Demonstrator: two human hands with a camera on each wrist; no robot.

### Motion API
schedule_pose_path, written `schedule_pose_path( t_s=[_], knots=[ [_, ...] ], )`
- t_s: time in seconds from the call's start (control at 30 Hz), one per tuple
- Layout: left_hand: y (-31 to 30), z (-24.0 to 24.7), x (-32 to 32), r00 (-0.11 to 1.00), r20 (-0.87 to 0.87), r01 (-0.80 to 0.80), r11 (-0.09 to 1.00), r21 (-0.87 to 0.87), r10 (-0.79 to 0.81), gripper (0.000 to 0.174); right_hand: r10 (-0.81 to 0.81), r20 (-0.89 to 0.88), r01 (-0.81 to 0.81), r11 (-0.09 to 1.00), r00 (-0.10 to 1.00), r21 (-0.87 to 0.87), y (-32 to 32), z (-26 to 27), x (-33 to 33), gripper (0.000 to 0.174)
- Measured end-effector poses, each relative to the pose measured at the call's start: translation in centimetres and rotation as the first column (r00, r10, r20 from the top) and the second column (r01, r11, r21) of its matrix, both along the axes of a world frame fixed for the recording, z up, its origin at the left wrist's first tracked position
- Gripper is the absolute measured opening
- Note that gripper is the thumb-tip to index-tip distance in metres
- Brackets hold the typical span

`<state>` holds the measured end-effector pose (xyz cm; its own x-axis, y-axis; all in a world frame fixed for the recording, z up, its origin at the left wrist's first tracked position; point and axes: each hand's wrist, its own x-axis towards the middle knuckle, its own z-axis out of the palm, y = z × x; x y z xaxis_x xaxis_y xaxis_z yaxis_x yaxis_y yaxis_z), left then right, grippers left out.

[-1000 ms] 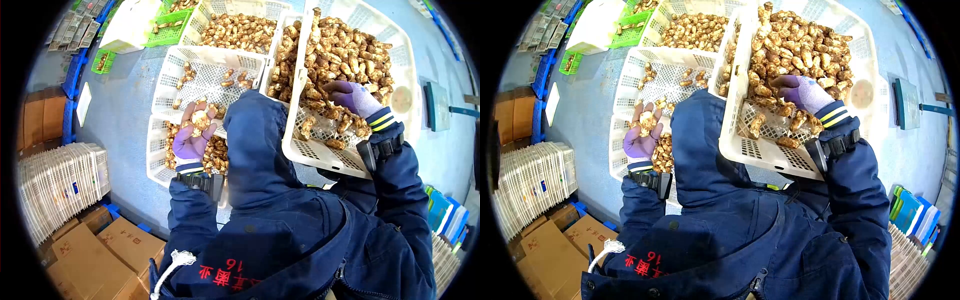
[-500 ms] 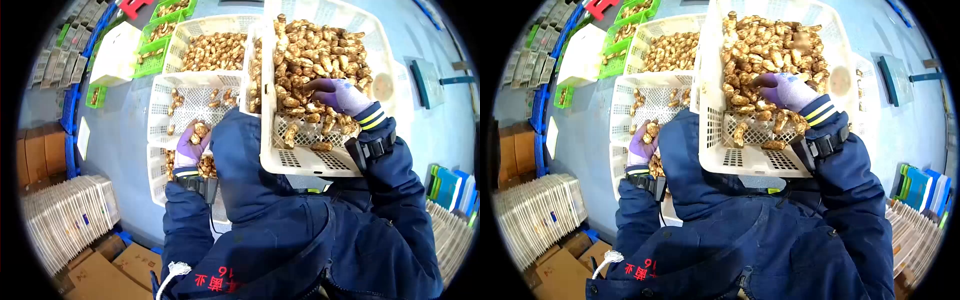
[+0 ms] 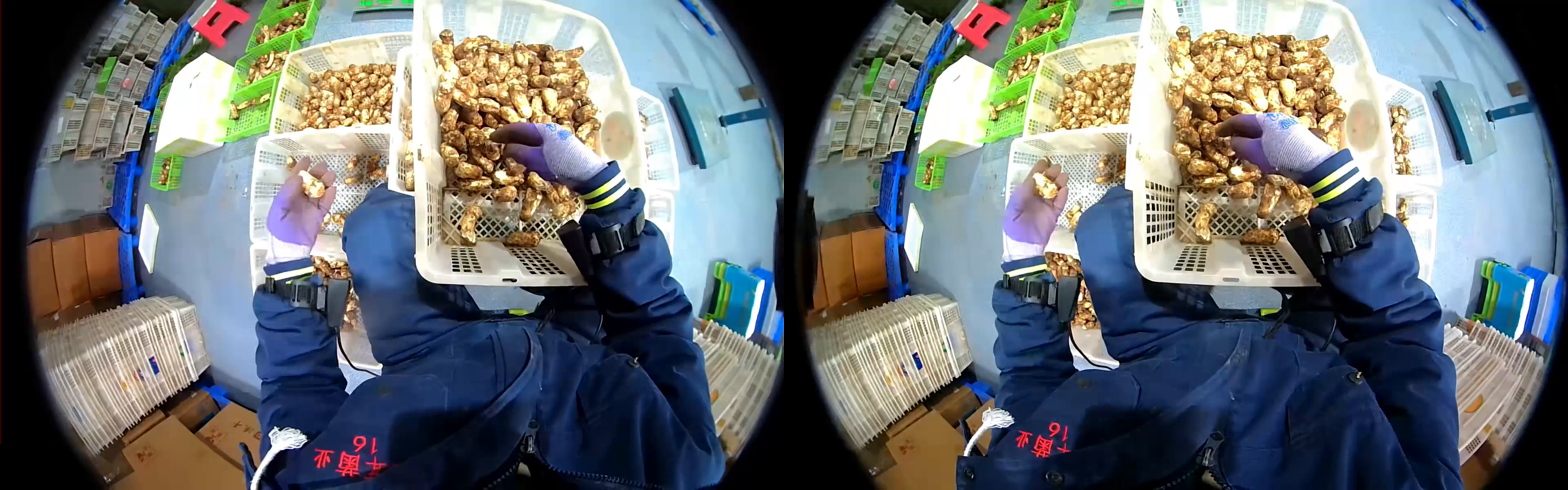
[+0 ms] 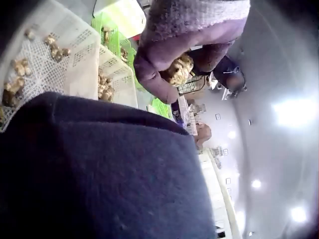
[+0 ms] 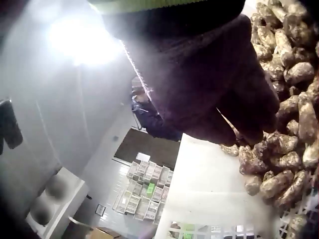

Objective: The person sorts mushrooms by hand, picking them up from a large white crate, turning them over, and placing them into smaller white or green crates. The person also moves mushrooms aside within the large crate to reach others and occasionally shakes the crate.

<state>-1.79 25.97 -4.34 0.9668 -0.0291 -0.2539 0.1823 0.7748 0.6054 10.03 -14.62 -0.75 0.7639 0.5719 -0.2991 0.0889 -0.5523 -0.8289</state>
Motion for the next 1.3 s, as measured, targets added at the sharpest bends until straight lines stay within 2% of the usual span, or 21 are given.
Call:
schedule_pose_path(
  t_s=[0.03, 0.13, 0.17, 0.3, 0.4, 0.53, 0.6, 0.67, 0.7, 0.73, 0.8, 0.83, 0.87, 0.93, 1.0, 1.03, 1.13, 1.2, 1.23, 1.27, 1.3],
  knots=[
    [-0.2, 0.7, 0.1, 0.994, 0.071, 0.084, 0.995, 0.058, -0.088, 0.053, -0.011, 0.026, 0.012, 0.999, 1.0, -0.05, -0.3, 0.6, 0.1, 0.035],
    [-2.2, 3.3, -1.0, 0.985, 0.134, 0.08, 0.973, 0.217, -0.11, 0.059, 0.04, 0.221, -0.02, 0.996, 0.975, -0.092, -1.2, 0.4, 0.5, 0.035],
    [-3.0, 4.5, -1.3, 0.99, 0.112, 0.051, 0.949, 0.311, -0.091, 0.061, 0.0, 0.121, 0.014, 0.994, 0.993, -0.112, -1.1, 1.6, 0.1, 0.035],
    [-3.8, 4.8, -1.7, 0.991, 0.127, -0.024, 0.866, 0.5, -0.046, 0.063, 0.032, 0.144, -0.014, 0.992, 0.989, -0.125, -2.6, 0.8, -0.9, 0.035],
    [-4.1, 4.8, -1.7, 0.995, 0.088, -0.007, 0.838, 0.546, -0.048, 0.063, -0.018, -0.008, 0.015, 0.971, 1.0, -0.24, -1.7, 4.6, -2.1, 0.036],
    [-4.0, 4.3, -1.3, 1.0, -0.02, 0.025, 0.748, 0.664, -0.015, 0.057, 0.001, 0.07, 0.011, 0.984, 0.998, -0.18, -2.7, 2.9, -2.0, 0.034],
    [-3.6, 3.9, -1.2, 0.998, -0.06, 0.049, 0.776, 0.629, -0.015, 0.053, 0.05, 0.185, -0.023, 0.989, 0.982, -0.144, -3.1, 1.3, -1.6, 0.032],
    [-2.3, 2.3, -1.1, 0.993, -0.12, 0.081, 0.792, 0.606, -0.01, 0.05, 0.025, 0.082, -0.007, 0.975, 0.996, -0.22, -2.8, 1.9, -1.6, 0.032],
    [-1.0, -0.3, -1.1, 0.989, -0.149, 0.098, 0.827, 0.554, -0.018, 0.046, 0.03, 0.129, -0.02, 0.996, 0.991, -0.083, -3.1, 1.1, -1.8, 0.032],
    [-0.1, -1.2, -1.1, 0.973, -0.232, 0.151, 0.818, 0.555, -0.022, 0.046, -0.034, -0.009, 0.031, 0.964, 0.999, -0.264, -2.0, 3.6, -2.1, 0.031],
    [1.3, -3.0, -1.2, 0.917, -0.396, 0.265, 0.801, 0.537, -0.038, 0.046, 0.073, 0.094, -0.058, 0.987, 0.993, -0.153, -2.7, 1.7, -1.7, 0.031],
    [1.3, -3.3, -1.5, 0.932, -0.359, 0.239, 0.821, 0.518, -0.045, 0.048, 0.058, 0.07, -0.045, 0.982, 0.996, -0.183, -2.6, 1.3, -1.5, 0.032],
    [1.4, -3.5, -1.4, 0.948, -0.314, 0.217, 0.838, 0.501, -0.057, 0.048, 0.182, 0.173, -0.151, 0.973, 0.968, -0.176, -2.7, 1.2, -1.4, 0.032],
    [1.6, -3.4, -1.2, 0.971, -0.228, 0.176, 0.869, 0.462, -0.075, 0.049, 0.042, 0.021, -0.036, 0.971, 0.999, -0.235, -2.2, 1.8, -1.7, 0.031],
    [1.6, -2.6, -0.7, 0.993, -0.023, 0.116, 0.938, 0.325, -0.115, 0.051, 0.125, 0.164, -0.089, 0.973, 0.978, -0.212, -2.7, 0.9, -1.2, 0.03],
    [1.3, -1.6, -0.7, 0.997, 0.013, 0.072, 0.951, 0.3, -0.079, 0.052, 0.045, 0.044, -0.031, 0.96, 0.998, -0.277, -1.9, 2.9, -1.0, 0.029],
    [1.6, 0.4, -0.6, 0.994, 0.078, 0.063, 0.981, 0.183, -0.078, 0.06, 0.183, 0.357, -0.104, 0.968, 0.916, -0.23, -2.8, 1.5, 1.6, 0.032],
    [-1.4, 4.0, -0.6, 0.986, 0.155, 0.04, 0.994, 0.105, -0.056, 0.061, 0.286, 0.367, -0.24, 0.957, 0.885, -0.165, -1.8, 0.7, 2.6, 0.037],
    [-2.1, 4.6, -0.3, 0.984, 0.169, 0.044, 0.996, 0.072, -0.056, 0.053, 0.288, 0.173, -0.254, 0.947, 0.942, -0.196, -0.2, 1.3, 1.8, 0.04],
    [-3.3, 5.1, -0.4, 0.993, 0.114, -0.052, 0.979, 0.199, 0.03, 0.052, 0.345, 0.141, -0.316, 0.929, 0.928, -0.19, 1.1, 0.8, 1.3, 0.044],
    [-3.7, 5.1, -0.3, 0.997, 0.076, -0.045, 0.966, 0.253, 0.027, 0.051, 0.399, 0.109, -0.376, 0.909, 0.91, -0.181, 2.4, 0.3, 0.8, 0.048]
  ],
)
